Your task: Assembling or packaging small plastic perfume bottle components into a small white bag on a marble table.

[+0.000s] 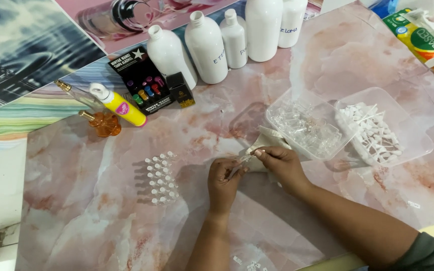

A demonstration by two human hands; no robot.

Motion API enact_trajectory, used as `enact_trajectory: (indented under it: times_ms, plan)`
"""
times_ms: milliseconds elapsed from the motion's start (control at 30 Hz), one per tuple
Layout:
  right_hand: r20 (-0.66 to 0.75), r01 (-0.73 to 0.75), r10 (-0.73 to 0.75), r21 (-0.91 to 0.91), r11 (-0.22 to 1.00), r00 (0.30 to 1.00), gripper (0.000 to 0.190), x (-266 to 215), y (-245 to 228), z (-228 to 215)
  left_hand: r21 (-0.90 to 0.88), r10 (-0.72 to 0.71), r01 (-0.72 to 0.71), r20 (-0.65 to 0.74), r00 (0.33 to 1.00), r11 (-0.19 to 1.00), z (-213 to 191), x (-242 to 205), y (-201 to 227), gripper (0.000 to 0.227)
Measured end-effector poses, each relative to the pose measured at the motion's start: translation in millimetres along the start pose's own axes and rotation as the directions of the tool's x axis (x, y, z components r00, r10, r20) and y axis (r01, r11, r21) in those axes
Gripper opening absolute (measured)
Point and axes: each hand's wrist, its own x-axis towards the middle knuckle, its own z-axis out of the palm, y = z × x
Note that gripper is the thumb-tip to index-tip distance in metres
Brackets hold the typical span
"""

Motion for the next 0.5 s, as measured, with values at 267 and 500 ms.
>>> enact_trajectory:
  times_ms: [267,500]
  plan:
    - [0.197,-0.011,-0.004,0.076,0.997,0.98,0.018,31,42,-29,-0.069,0.05,-0.049,0.022,0.998,0.996,5,-4,-11,0.026]
    - [0.454,0.747,-0.611,-0.224,0.626,0.648,0.014,42,32,-48,-0.61,-0.115,0.25,0.252,0.961,0.752,12,-17,-46,0.026]
